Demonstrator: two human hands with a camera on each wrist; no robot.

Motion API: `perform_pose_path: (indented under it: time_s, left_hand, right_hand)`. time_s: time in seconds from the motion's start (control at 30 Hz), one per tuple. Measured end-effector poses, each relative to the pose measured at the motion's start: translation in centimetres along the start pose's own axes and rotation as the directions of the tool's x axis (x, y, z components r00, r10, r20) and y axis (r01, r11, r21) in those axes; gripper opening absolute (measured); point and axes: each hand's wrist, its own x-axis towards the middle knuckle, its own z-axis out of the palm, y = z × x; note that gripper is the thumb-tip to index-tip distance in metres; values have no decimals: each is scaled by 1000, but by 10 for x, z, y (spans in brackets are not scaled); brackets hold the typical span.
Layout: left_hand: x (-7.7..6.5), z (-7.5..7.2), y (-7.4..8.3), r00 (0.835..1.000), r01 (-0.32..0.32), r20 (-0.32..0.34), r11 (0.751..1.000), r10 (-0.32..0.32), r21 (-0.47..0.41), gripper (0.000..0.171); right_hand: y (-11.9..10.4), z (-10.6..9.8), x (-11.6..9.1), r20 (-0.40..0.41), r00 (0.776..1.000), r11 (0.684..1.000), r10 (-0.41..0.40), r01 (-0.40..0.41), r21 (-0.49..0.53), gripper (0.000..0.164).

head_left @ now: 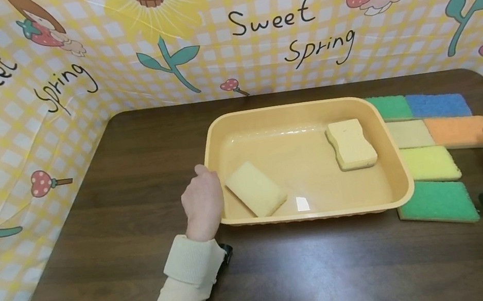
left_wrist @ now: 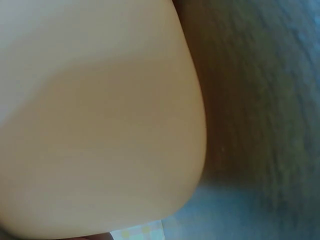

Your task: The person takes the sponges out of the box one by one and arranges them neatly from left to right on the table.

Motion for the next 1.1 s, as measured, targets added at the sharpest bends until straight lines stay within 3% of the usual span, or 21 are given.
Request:
perform_pose_path:
  time_s: [0.03, 0.17, 0.27, 0.37, 0.5, 0.63, 0.73, 0.8, 0.87, 1.1]
  left_hand:
    - [0, 0, 0, 1000, 0, 1, 1000, 0, 1, 27]
    - [1, 0, 0, 1000, 1, 5, 1000, -1, 8, 27]
    - [1, 1, 0, 1000, 2, 14, 1000, -2, 10, 27]
    - [2, 2, 0, 1000, 4, 19, 1000, -4, 12, 27]
    - [2, 2, -1, 1000, 4, 11, 1000, -4, 11, 27]
    - [2, 2, 0, 1000, 7, 15, 1000, -7, 4, 27]
    - [2, 1, 0, 1000, 17, 21, 1000, -17, 1, 27]
    - [2, 1, 1, 999, 22, 29, 1000, -22, 1, 27]
    - [2, 1, 1, 999, 26, 34, 1000, -26, -3, 27]
    - [2, 1, 1, 999, 28, 43, 1000, -27, -8, 28]
  right_hand:
    - [-1, 0, 2, -6, 1000, 1000, 4, -4, -2, 82]
    - [-8, -1, 9, -14, 1000, 1000, -4, 4, 2, 91]
    - [-20, 2, 4, -11, 998, 997, -54, 54, -50, 95]
    - [-49, 9, -28, 25, 995, 992, -101, 103, -74, 92]
    - [-104, 15, -97, 93, 987, 989, -134, 139, -53, 85]
    - [-117, 24, -98, 119, 971, 977, -205, 210, -29, 84]
    - [-131, 31, -108, 149, 954, 965, -260, 263, 3, 85]
    - [-155, 33, -145, 190, 937, 955, -294, 298, 9, 84]
    - [-167, 37, -161, 225, 913, 938, -340, 345, 17, 83]
    - [-184, 63, -188, 322, 824, 867, -467, 498, -16, 72]
